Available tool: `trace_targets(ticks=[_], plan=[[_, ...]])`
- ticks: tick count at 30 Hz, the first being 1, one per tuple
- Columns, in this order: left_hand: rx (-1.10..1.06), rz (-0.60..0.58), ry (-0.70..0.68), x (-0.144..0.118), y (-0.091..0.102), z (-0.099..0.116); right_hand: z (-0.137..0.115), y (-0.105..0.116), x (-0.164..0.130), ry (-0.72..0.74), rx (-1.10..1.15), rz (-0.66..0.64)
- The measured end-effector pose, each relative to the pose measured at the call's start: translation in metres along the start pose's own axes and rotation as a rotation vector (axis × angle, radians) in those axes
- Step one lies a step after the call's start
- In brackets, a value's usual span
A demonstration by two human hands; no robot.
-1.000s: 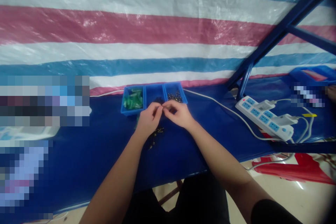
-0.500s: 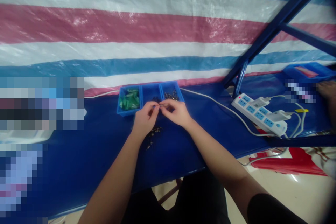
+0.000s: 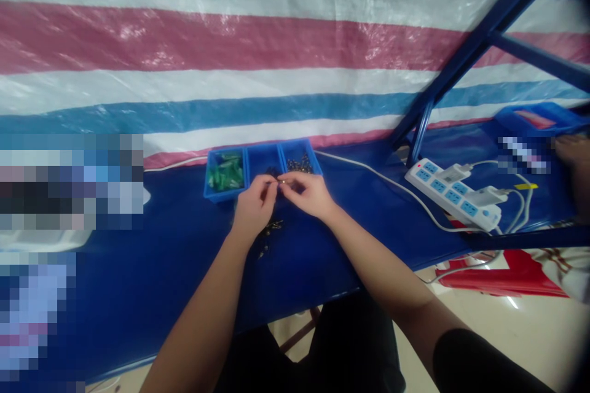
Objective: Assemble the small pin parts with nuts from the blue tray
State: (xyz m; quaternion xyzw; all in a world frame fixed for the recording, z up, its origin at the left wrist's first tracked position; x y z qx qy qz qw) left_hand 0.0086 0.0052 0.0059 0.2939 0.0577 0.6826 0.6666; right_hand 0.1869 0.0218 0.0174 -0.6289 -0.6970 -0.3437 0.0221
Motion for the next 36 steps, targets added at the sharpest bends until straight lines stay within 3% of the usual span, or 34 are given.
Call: trace_targets(ticks=[24,36], plan=[[-0.026,0.009,0.018,0.001,-0.001,0.001,0.005,-0.002,0.0,-0.013,-0.002,-0.002],[-0.033,-0.048,0.011,0.0,-0.003,-0.003,-0.006,0.004,0.003,0.02,0.099,-0.03]])
Point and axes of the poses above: each hand's wrist, its own x-axis towards the middle knuckle, its own y-axis out of the back of the hand, z = x × y, the point moved 1 cm from there along x, towards the middle knuckle, and after that the axes turned 7 degrees about -x, right-handed, at the moved point
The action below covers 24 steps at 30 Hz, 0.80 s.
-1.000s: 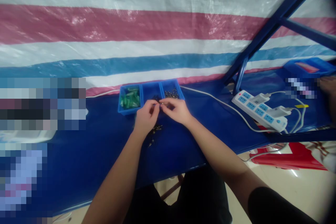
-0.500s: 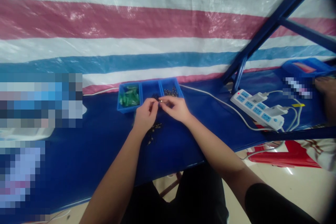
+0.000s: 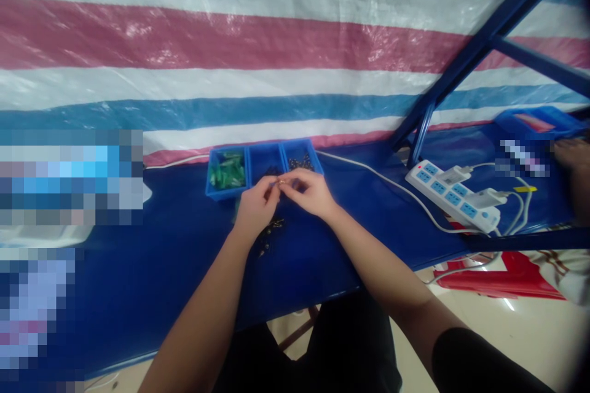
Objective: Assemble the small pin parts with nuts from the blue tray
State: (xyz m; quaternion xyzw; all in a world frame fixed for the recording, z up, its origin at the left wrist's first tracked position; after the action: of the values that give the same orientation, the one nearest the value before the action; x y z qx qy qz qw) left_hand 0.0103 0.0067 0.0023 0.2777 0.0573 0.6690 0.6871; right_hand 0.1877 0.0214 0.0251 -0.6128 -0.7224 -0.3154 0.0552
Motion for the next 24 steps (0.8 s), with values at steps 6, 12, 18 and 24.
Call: trace_targets(ticks=[6,12,18,24], plan=[[-0.005,-0.006,0.017,-0.0005,0.0001,-0.0015,0.0034,-0.0015,-0.0005,0.02,0.005,0.006],[-0.025,-0.015,0.019,0.0001,-0.0002,-0.0007,0.0052,-0.0028,-0.0005,0.05,0.067,0.039],[0.003,0.013,0.013,0.0003,-0.0002,0.0005,0.0029,0.0002,0.0007,-0.018,0.063,0.043],[0.039,0.076,-0.007,0.0002,0.0,-0.0005,0.0053,-0.0007,0.0,-0.001,0.018,0.022]])
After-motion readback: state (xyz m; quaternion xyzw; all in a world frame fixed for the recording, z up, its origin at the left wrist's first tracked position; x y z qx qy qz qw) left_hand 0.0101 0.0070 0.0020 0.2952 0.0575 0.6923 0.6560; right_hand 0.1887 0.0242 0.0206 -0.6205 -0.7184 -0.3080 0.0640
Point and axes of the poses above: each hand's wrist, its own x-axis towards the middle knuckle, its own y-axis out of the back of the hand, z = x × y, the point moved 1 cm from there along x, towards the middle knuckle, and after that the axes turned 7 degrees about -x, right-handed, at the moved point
